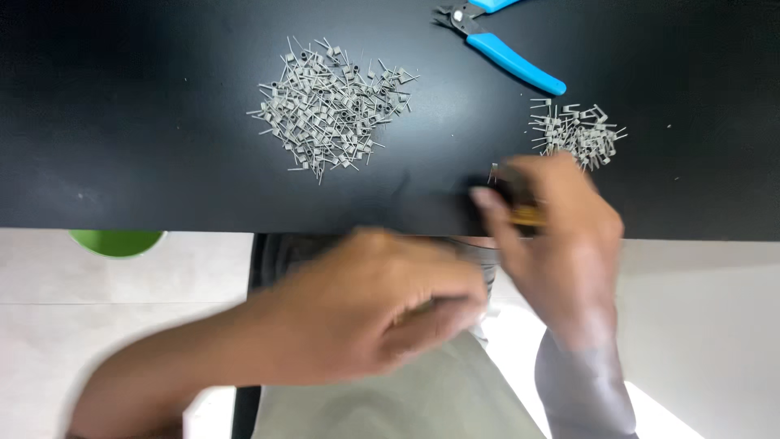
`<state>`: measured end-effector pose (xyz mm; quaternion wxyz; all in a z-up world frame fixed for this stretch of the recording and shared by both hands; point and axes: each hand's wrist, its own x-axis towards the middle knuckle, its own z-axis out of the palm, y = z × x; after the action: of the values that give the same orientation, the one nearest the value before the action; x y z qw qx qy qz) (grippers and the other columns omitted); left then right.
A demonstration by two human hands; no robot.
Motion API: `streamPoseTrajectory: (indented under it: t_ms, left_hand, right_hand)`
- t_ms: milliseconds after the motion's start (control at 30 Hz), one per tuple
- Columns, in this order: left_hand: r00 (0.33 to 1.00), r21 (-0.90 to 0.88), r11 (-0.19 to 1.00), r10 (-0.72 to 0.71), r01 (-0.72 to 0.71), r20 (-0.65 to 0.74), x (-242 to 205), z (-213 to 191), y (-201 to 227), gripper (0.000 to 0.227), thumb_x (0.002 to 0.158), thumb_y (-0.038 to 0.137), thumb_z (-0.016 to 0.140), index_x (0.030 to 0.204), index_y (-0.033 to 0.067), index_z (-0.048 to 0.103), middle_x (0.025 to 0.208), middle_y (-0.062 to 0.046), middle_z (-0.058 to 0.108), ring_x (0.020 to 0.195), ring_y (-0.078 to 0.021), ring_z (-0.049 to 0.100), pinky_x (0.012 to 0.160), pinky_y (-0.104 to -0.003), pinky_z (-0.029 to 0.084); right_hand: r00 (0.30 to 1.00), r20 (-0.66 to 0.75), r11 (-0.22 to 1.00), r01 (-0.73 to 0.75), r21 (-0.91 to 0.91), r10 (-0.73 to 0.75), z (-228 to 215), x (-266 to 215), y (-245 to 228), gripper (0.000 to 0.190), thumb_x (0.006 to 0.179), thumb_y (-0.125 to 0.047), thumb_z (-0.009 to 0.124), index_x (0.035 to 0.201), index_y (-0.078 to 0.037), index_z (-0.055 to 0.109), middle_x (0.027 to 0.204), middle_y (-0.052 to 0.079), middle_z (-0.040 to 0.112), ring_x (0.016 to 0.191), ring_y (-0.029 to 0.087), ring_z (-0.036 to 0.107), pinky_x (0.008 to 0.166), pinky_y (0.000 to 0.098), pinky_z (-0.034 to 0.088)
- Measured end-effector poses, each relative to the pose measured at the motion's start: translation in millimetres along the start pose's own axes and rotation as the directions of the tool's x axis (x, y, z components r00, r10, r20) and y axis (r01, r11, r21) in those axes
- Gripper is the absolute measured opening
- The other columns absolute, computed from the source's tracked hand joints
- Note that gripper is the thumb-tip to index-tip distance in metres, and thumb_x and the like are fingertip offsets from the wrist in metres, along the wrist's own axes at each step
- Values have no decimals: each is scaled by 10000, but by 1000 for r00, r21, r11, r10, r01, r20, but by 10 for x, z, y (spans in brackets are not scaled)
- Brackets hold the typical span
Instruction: The person uses pliers to trim the leads of small electronic components, likely diodes, one by one. They pick each component from a pile on the table, cut the leads, and place the trimmed piece into a separate pile. The process is repetitive and continues throughout the clip.
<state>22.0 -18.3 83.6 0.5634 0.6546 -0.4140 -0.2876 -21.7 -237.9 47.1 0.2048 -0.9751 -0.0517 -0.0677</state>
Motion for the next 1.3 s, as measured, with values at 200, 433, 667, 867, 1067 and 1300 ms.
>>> streamPoseTrajectory:
  t_ms: [200,433,667,867,1067,1300]
  left_hand:
    - [982,-64,980,-186,188,39,-236,410,-435,397,1061,362,390,895,99,636,768,-26,625,702,-216,604,718,-331,437]
    - [981,-56,980,-187,189,43,-233,470,-456,376,1066,342,388,899,96,619,802,-37,633,725,-251,608,707,-353,418]
    - [982,-52,981,-182,185,56,-261,458,-488,353,1070,329,392,903,105,609,791,-26,625,712,-261,585,707,-364,414]
    - [984,-45,984,-167,170,58,-259,468,-529,333,1063,329,415,914,110,617,800,-46,649,729,-290,614,694,-383,419]
    - [985,-50,984,-166,168,49,-262,454,-511,334,1067,320,418,911,103,619,794,-48,630,717,-285,594,690,-379,411]
    - [994,-88,990,-111,111,-2,-264,392,-469,366,1068,338,386,932,93,620,835,-55,661,757,-275,628,716,-358,429]
  right_hand:
    - [985,-170,944,-20,-328,-38,60,234,148,188,993,-3,703,1154,-93,666,1005,54,572,858,267,586,605,401,378]
    - [951,-1,949,307,73,-308,166,545,-439,274,933,64,671,1172,-67,703,1049,75,582,804,276,620,662,376,467]
    - [946,4,945,325,-45,-325,285,643,-529,100,1040,-113,719,997,-98,630,980,43,584,634,319,525,552,418,394]
    - [954,31,951,298,-85,-297,217,621,-508,98,1032,-127,733,1010,-99,642,961,55,572,656,323,550,569,421,413]
    - [946,61,942,323,-94,-318,231,615,-491,100,1065,-172,720,1038,-108,649,985,46,579,644,327,544,561,422,424]
    - [949,62,949,311,-54,-308,146,577,-478,137,1029,-129,765,1143,-98,696,999,68,620,731,312,619,629,412,464]
